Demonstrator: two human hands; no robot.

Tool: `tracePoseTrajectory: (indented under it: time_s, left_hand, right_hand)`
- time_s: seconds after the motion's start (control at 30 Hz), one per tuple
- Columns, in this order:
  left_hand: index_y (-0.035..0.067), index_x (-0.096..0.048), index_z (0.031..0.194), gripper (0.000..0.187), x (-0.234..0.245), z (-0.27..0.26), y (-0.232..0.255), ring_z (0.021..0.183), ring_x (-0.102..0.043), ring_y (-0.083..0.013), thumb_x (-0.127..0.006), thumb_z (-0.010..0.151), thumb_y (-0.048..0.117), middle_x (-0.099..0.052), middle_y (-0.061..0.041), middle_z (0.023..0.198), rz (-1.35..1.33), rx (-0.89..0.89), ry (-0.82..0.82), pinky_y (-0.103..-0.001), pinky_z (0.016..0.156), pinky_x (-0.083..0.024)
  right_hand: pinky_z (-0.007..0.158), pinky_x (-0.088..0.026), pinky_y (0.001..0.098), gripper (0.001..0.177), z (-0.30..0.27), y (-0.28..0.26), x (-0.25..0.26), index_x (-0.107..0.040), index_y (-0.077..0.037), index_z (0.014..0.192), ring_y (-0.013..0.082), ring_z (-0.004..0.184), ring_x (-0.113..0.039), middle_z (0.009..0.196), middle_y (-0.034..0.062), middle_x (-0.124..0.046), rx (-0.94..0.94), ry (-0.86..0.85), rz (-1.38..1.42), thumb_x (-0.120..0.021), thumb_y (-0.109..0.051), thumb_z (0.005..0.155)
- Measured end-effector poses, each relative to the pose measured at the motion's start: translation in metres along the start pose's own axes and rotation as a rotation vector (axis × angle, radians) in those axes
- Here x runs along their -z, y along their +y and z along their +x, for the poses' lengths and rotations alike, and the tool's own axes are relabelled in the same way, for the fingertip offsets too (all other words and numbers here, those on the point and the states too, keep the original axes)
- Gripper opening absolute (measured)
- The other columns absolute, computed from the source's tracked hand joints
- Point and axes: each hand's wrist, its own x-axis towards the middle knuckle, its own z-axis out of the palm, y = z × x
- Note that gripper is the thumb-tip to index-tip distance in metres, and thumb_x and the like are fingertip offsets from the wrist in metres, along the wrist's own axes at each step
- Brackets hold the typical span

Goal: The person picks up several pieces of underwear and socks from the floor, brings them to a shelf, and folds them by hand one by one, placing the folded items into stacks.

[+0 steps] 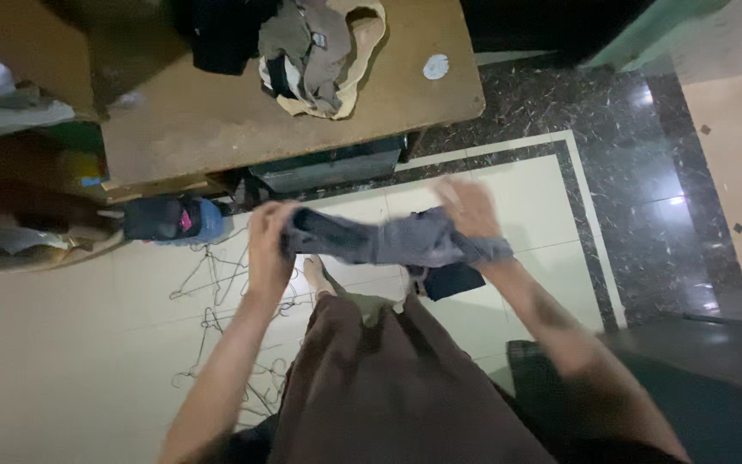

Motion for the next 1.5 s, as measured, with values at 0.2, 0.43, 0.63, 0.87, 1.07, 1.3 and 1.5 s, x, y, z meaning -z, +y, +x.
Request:
tracePoseTrajectory:
  time_s: [0.2, 0.43, 0.63, 0.87, 1.07, 1.3, 1.5]
  left_hand:
    - [0.011, -0.068, 0.113, 0.034, -0.016, 0.003, -0.016, 0.102, -0.072, -0.0155, -0.072, 0.083, -0.003, -0.076, -0.006, 0.106, -0.221, 0.287, -0.764, -0.034, 0.090, -0.056]
    - [0.014, -0.056, 0.137, 0.040, -0.036, 0.024, 0.008, 0.087, -0.067, -0.0099, -0.058, 0.102, 0.034, -0.069, -0.001, 0.110, -1.022, 0.918, -0.541, -0.029, 0.073, -0.056]
    - [0.010, -0.053, 0.143, 0.055, -0.086, 0.037, -0.030, 0.107, -0.063, -0.0174, -0.051, 0.107, 0.051, -0.065, -0.004, 0.124, -0.797, 0.700, -0.462, -0.037, 0.093, -0.051]
    - [0.011, -0.059, 0.130, 0.040, -0.055, 0.029, 0.029, 0.094, -0.068, -0.0275, -0.049, 0.104, 0.040, -0.068, -0.012, 0.099, -0.063, -0.024, -1.127, -0.044, 0.085, -0.052]
    - [0.007, -0.044, 0.149, 0.044, 0.000, 0.150, -0.042, 0.090, -0.075, -0.0372, -0.035, 0.111, 0.029, -0.072, -0.025, 0.091, 0.027, 0.440, -1.138, -0.048, 0.087, -0.058]
    - [0.013, -0.062, 0.142, 0.073, 0.029, 0.190, -0.053, 0.136, -0.049, -0.0380, -0.058, 0.074, -0.011, -0.053, -0.019, 0.155, 0.070, -0.378, -0.485, -0.046, 0.114, -0.040]
    - [0.016, -0.075, 0.114, 0.067, 0.013, 0.171, -0.085, 0.123, -0.051, -0.0373, -0.080, 0.052, -0.008, -0.055, -0.021, 0.136, 0.160, -0.240, -1.048, -0.043, 0.101, -0.047]
  right_hand:
    - [0.107, -0.050, 0.0442, 0.055, -0.003, 0.058, 0.004, -0.050, 0.001, 0.146, 0.0321, 0.129, -0.061, 0.139, 0.0219, -0.062, 0.154, -0.484, 0.719, -0.059, -0.029, 0.101]
    - [0.097, -0.059, 0.0445, 0.034, 0.040, 0.126, -0.027, -0.055, 0.010, 0.131, 0.0312, 0.114, -0.067, 0.128, 0.0248, -0.064, 0.314, -0.682, 1.554, -0.055, -0.009, 0.103]
    - [0.106, -0.049, 0.0384, 0.069, 0.099, 0.101, -0.078, -0.033, -0.008, 0.153, 0.0197, 0.125, -0.059, 0.133, 0.0045, -0.057, -0.010, -0.327, 1.141, -0.063, 0.001, 0.091]
    - [0.115, -0.042, 0.0405, 0.083, 0.155, 0.023, -0.136, -0.015, -0.011, 0.166, 0.0230, 0.129, -0.051, 0.137, 0.0087, -0.050, -0.437, 0.283, 0.839, -0.056, -0.018, 0.094]
    - [0.119, -0.039, 0.0448, 0.092, 0.138, 0.008, -0.116, -0.007, -0.012, 0.174, 0.0277, 0.127, -0.050, 0.137, 0.0160, -0.052, -0.268, 0.156, 0.454, -0.046, -0.042, 0.097]
    - [0.120, -0.038, 0.0481, 0.097, 0.061, -0.066, -0.048, -0.005, -0.012, 0.176, 0.0311, 0.122, -0.050, 0.134, 0.0214, -0.055, -0.083, 0.561, 0.246, -0.037, -0.061, 0.099]
    - [0.107, -0.044, 0.0459, 0.067, 0.012, -0.108, -0.051, -0.036, -0.012, 0.145, 0.0282, 0.112, -0.057, 0.119, 0.0171, -0.063, 0.146, -0.630, 0.042, -0.040, -0.060, 0.098]
